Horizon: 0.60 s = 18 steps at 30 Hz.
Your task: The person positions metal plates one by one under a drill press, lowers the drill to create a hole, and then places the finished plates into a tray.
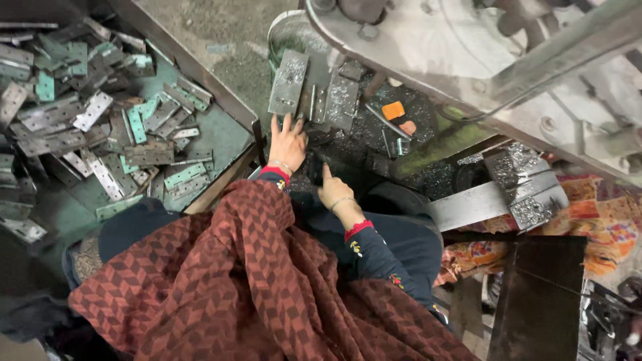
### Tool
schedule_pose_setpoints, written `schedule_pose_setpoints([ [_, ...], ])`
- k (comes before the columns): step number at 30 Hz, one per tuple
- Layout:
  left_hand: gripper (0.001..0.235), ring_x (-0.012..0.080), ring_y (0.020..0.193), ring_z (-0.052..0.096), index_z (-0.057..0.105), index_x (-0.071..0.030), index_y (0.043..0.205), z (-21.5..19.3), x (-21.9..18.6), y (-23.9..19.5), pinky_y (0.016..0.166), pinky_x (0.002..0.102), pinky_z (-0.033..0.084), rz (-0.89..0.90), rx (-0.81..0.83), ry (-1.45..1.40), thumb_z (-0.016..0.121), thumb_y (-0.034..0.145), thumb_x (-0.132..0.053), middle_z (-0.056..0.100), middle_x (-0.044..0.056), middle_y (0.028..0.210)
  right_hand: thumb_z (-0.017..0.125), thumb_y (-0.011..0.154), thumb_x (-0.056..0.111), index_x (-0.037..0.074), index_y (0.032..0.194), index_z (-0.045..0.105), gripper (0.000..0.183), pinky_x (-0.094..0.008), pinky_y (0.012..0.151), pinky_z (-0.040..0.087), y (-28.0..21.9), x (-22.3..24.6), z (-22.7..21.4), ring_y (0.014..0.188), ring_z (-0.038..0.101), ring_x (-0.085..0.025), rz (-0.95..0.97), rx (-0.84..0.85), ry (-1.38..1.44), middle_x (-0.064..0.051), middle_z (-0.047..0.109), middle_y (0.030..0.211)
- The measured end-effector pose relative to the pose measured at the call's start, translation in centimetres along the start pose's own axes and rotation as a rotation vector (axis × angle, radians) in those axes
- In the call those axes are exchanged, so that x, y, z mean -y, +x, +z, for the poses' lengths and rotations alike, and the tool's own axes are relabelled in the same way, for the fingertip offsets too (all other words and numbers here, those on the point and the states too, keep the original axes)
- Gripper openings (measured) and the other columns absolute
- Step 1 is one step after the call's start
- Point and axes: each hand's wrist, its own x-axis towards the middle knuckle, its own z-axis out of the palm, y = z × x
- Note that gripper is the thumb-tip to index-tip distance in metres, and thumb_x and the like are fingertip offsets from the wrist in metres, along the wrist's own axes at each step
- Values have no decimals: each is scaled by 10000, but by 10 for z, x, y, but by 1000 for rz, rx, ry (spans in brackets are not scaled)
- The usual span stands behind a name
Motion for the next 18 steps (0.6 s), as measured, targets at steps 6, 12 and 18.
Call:
schedule_pose_setpoints([
  [6,327,375,1394,429,757,-78,1167,-48,-30,-17,1171,656,230,-18,-68,-13,601,943,-260,642,80,1368,528,919,163,185,1651,160,820,-515,961,553,10,1,9,1116,693,-420,26,16,-23,-251,676,1253],
  [12,434,389,1359,442,728,-79,1237,-84,-57,-51,1153,635,279,-77,-46,-124,653,828,-202,621,74,1398,477,955,139,165,1612,279,686,-524,951,551,20,1,15,1117,695,-416,0,-62,-2,-229,703,1236],
  [18,249,392,1366,445,749,-45,1056,-113,-90,-53,1151,628,304,-70,-113,-254,677,876,-201,610,75,1418,676,834,290,129,1428,456,654,-494,895,576,31,-3,4,1098,699,-393,-83,-129,-24,-212,693,1206],
])
